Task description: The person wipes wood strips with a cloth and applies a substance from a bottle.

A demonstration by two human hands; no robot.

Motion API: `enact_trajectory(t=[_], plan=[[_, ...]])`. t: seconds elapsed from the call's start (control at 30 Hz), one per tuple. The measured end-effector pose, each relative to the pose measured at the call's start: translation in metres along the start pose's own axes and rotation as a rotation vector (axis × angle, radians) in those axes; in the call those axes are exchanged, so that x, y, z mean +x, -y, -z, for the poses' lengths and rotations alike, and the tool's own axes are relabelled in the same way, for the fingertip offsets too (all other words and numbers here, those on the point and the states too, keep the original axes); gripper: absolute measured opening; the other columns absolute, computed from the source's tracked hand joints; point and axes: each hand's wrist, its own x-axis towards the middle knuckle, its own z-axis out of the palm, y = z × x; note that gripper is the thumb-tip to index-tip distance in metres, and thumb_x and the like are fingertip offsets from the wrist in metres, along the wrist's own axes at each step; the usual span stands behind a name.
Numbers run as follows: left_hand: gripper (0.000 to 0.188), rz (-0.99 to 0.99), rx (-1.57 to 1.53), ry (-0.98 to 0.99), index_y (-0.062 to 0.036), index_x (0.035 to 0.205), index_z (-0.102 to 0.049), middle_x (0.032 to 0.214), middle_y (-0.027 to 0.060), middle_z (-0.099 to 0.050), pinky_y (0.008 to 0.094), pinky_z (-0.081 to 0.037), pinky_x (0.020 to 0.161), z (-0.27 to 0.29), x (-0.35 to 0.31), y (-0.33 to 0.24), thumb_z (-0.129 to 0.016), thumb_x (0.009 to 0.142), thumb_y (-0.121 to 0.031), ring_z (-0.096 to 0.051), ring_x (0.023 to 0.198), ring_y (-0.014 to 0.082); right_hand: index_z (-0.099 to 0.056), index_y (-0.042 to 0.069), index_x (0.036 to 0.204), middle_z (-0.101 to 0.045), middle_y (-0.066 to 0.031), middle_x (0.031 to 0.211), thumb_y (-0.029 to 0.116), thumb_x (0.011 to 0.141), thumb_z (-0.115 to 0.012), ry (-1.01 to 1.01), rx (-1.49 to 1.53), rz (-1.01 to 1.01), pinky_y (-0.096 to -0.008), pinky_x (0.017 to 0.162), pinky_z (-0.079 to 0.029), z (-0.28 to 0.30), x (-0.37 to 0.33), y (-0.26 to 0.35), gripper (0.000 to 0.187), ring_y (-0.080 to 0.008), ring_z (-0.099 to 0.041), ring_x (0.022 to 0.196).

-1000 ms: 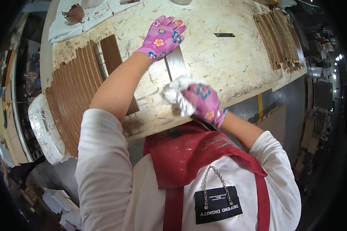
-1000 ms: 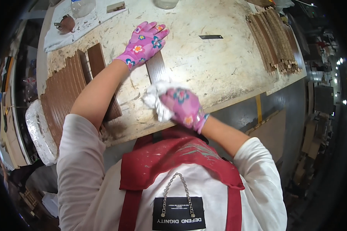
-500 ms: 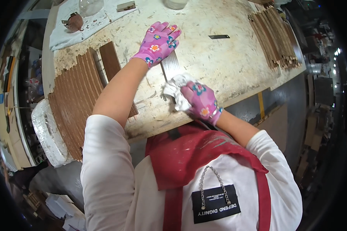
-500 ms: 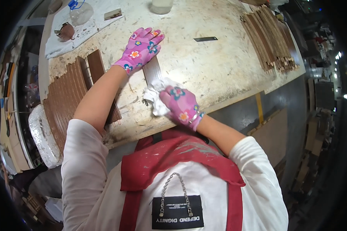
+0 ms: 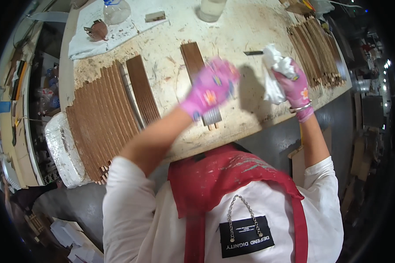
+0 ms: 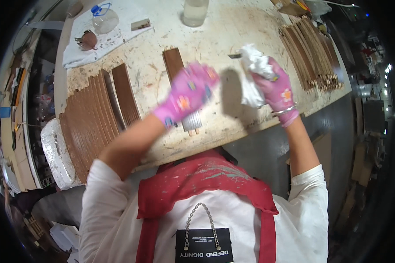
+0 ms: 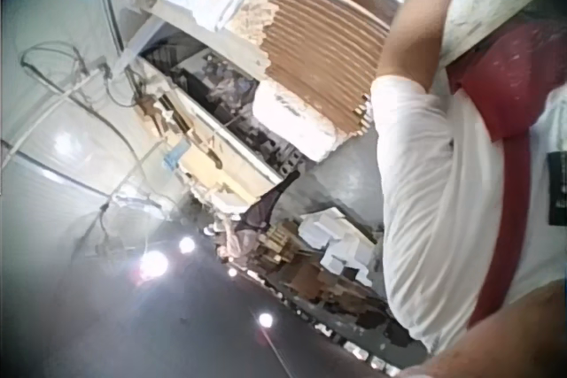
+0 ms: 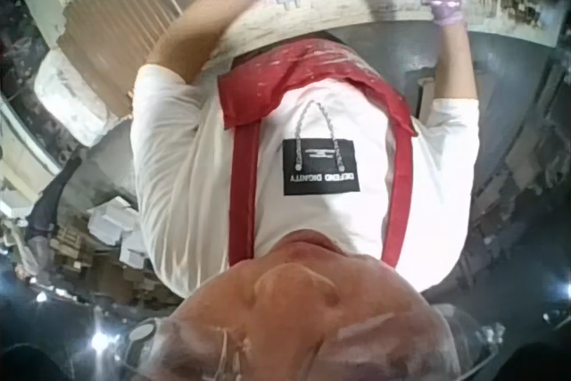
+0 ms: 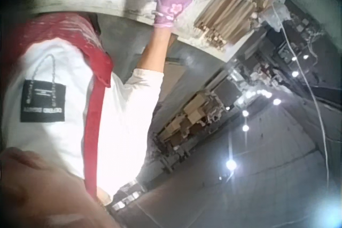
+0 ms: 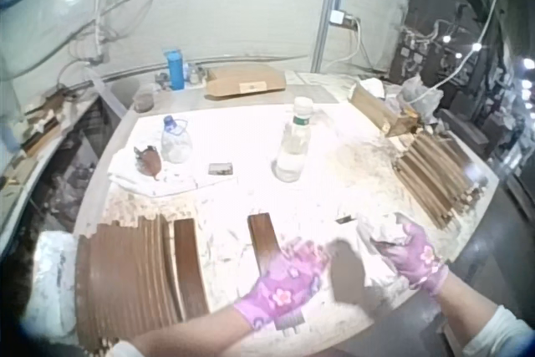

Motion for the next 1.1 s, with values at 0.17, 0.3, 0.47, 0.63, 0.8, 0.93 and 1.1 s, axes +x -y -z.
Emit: enact_trajectory(t=[0.17, 0.3, 0.47, 0.63, 0.8, 0.93, 1.1], plan=[[0.041, 0.281, -1.074, 0.143, -0.0068, 0.12, -0.058, 0.119, 0.0111, -0.06, 0.0443, -0.039, 0.103, -0.021, -0.069, -0.061, -0.052, 0.091, -0.035, -0.054, 0.114, 0.0303, -0.056, 0.01, 0.122, -0.062, -0.0121, 0.103, 0.033, 0.075, -0.073, 0.441, -0.545, 0.614, -0.0415, 0.076, -0.054, -0.098, 0.001, 0.037, 0.055, -0.0308, -0.065, 0.088], [0.058, 0.091, -0.578, 0.226, -0.0073, 0.135, -0.05, 0.136, 0.014, -0.051, 0.0436, -0.03, 0.112, -0.008, -0.075, -0.063, -0.051, 0.091, -0.045, -0.045, 0.128, 0.0315, -0.061, 0.013, 0.11, -0.063, -0.0146, 0.096, 0.017, 0.085, -0.061, 0.415, -0.278, 0.702, -0.0415, 0.07, -0.053, -0.171, 0.024, 0.0, 0.025, -0.0322, -0.064, 0.085], [0.069, 0.042, -0.59, 0.143, -0.0034, 0.134, -0.05, 0.14, 0.018, -0.046, 0.0478, -0.017, 0.118, -0.011, -0.066, -0.063, -0.053, 0.084, -0.052, -0.033, 0.137, 0.033, -0.058, 0.01, 0.104, -0.062, -0.0178, 0.1, 0.026, 0.086, -0.061, 0.324, -0.411, 0.312, -0.0454, 0.078, -0.051, -0.208, 0.13, 0.02, 0.025, -0.0371, -0.063, 0.091], [0.062, 0.051, -0.611, 0.123, -0.0015, 0.131, -0.053, 0.138, 0.0186, -0.048, 0.0457, -0.023, 0.116, -0.003, -0.063, -0.056, -0.06, 0.085, -0.042, -0.036, 0.136, 0.032, -0.059, 0.008, 0.11, -0.066, -0.0184, 0.107, 0.026, 0.084, -0.066, 0.31, -0.376, 0.154, -0.0422, 0.084, -0.051, -0.204, 0.161, 0.01, 0.033, -0.0335, -0.064, 0.098], [0.058, 0.992, -1.663, -0.262, -0.0156, 0.148, -0.038, 0.143, 0.0062, -0.048, 0.0161, -0.043, 0.05, 0.011, -0.089, -0.009, -0.054, 0.093, -0.002, -0.04, 0.055, -0.0004, -0.065, 0.005, 0.11, -0.071, -0.0064, 0.094, 0.026, 0.084, -0.073, 0.231, 0.327, -0.139, -0.0292, 0.076, -0.053, -0.093, 0.106, -0.002, 0.034, -0.0146, -0.067, 0.083], [0.055, 0.879, -0.942, -0.045, -0.0006, 0.144, -0.037, 0.138, 0.0233, -0.049, 0.0377, -0.048, 0.092, 0.034, -0.109, 0.01, -0.053, 0.095, -0.019, -0.06, 0.1, 0.0279, -0.066, 0.005, 0.107, -0.071, -0.0061, 0.092, 0.026, 0.086, -0.071, 0.413, 0.295, -0.386, -0.0257, 0.069, -0.054, -0.069, 0.031, -0.024, 0.031, -0.0116, -0.066, 0.077], [0.062, 0.755, -0.644, 0.106, -0.0025, 0.148, -0.029, 0.138, 0.0271, -0.047, 0.0404, -0.035, 0.109, 0.015, -0.103, -0.038, -0.053, 0.092, -0.016, -0.047, 0.128, 0.0353, -0.067, 0.007, 0.104, -0.071, -0.0068, 0.092, 0.028, 0.084, -0.071, 0.58, 0.419, -0.386, -0.0307, 0.075, -0.053, -0.122, -0.026, -0.014, 0.03, -0.0137, -0.066, 0.085]])
